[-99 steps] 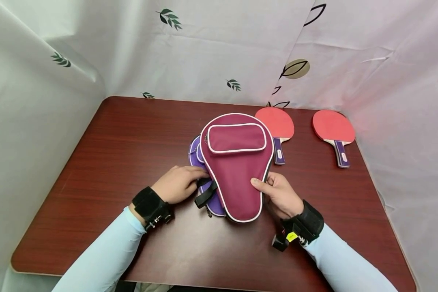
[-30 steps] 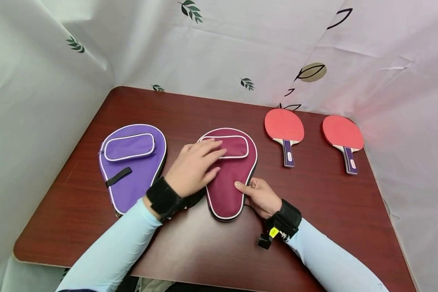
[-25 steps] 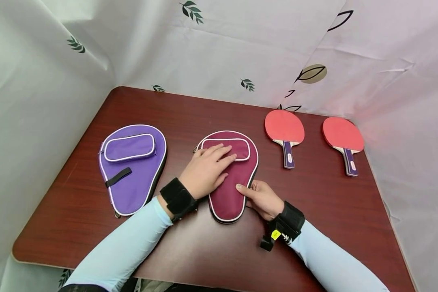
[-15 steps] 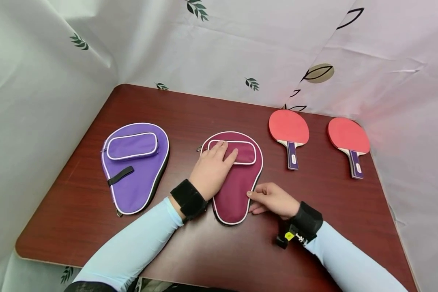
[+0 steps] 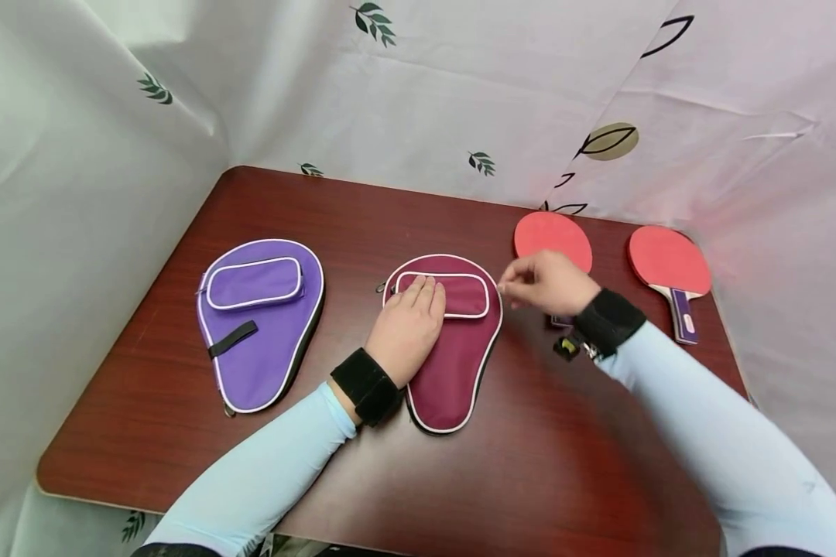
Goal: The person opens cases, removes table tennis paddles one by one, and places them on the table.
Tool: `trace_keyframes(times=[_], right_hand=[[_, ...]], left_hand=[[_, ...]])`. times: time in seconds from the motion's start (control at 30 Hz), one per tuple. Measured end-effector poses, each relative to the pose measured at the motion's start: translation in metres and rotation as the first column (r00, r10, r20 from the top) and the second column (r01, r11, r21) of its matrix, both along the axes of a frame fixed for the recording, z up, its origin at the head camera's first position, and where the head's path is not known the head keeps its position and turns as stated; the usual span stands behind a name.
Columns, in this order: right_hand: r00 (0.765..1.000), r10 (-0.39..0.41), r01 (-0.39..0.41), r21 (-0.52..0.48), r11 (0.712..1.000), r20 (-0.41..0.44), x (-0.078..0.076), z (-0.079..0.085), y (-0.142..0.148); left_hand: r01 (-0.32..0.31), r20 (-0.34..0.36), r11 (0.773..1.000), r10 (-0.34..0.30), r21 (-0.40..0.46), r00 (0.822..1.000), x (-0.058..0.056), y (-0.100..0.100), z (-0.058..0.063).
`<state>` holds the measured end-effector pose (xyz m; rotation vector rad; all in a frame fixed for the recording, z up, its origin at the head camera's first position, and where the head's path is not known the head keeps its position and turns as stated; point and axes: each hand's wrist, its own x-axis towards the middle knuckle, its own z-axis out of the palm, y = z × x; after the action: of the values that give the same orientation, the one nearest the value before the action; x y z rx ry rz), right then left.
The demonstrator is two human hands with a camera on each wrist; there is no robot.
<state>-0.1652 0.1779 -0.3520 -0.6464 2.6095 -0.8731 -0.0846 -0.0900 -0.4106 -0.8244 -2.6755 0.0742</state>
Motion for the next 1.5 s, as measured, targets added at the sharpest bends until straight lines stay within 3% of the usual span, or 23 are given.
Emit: trace_keyframes(times=[0.1,0.23,0.33,0.47,0.63,0.73,0.87,1.23,1.43,1.5], right_hand=[[0.983,0.092,-0.075,0.107,0.991,-0.157,-0.03,0.009,-0.012],[0.913,0.265,-0.202,0.224,0.954,-0.309,-0.066,0.015,-0.035],[0.851,0.416,-0.315,0.322,0.893,-0.321,-0.087,0.018,-0.059],[0.781,0.573,-0.45,0.409,0.793,-0.251,-0.105,0.018,-0.099],[0.72,0.678,-0.561,0.452,0.693,-0.146,-0.109,0.009,-0.145],[0.693,0.716,-0.597,0.494,0.632,-0.077,-0.108,-0.002,-0.165],[0.669,0.743,-0.628,0.53,0.57,-0.007,-0.109,-0.019,-0.184],[0.604,0.792,-0.724,0.479,0.496,0.092,-0.11,-0.035,-0.206],[0.586,0.798,-0.741,0.49,0.459,0.139,-0.109,-0.046,-0.208],[0.586,0.797,-0.745,0.485,0.458,0.148,-0.106,-0.047,-0.209]], left_hand=[[-0.004,-0.006,1.0,0.004,0.01,1.0,0.0,-0.001,-0.001],[0.0,-0.012,1.0,0.0,0.02,1.0,0.003,0.001,-0.006],[-0.002,-0.032,1.0,0.002,0.019,0.999,0.005,0.003,-0.009],[-0.02,-0.053,1.0,0.021,0.02,0.998,0.007,0.007,-0.011],[-0.007,-0.063,1.0,0.009,0.027,0.998,0.009,0.013,-0.012],[0.001,-0.076,0.999,0.002,0.04,0.997,0.01,0.016,-0.012],[0.002,-0.071,0.999,0.002,0.052,0.997,0.011,0.02,-0.014],[0.001,-0.067,0.999,0.003,0.048,0.998,0.015,0.029,-0.019],[-0.003,-0.095,0.999,0.008,0.053,0.995,0.015,0.032,-0.02],[-0.004,-0.09,0.999,0.009,0.054,0.996,0.016,0.031,-0.021]])
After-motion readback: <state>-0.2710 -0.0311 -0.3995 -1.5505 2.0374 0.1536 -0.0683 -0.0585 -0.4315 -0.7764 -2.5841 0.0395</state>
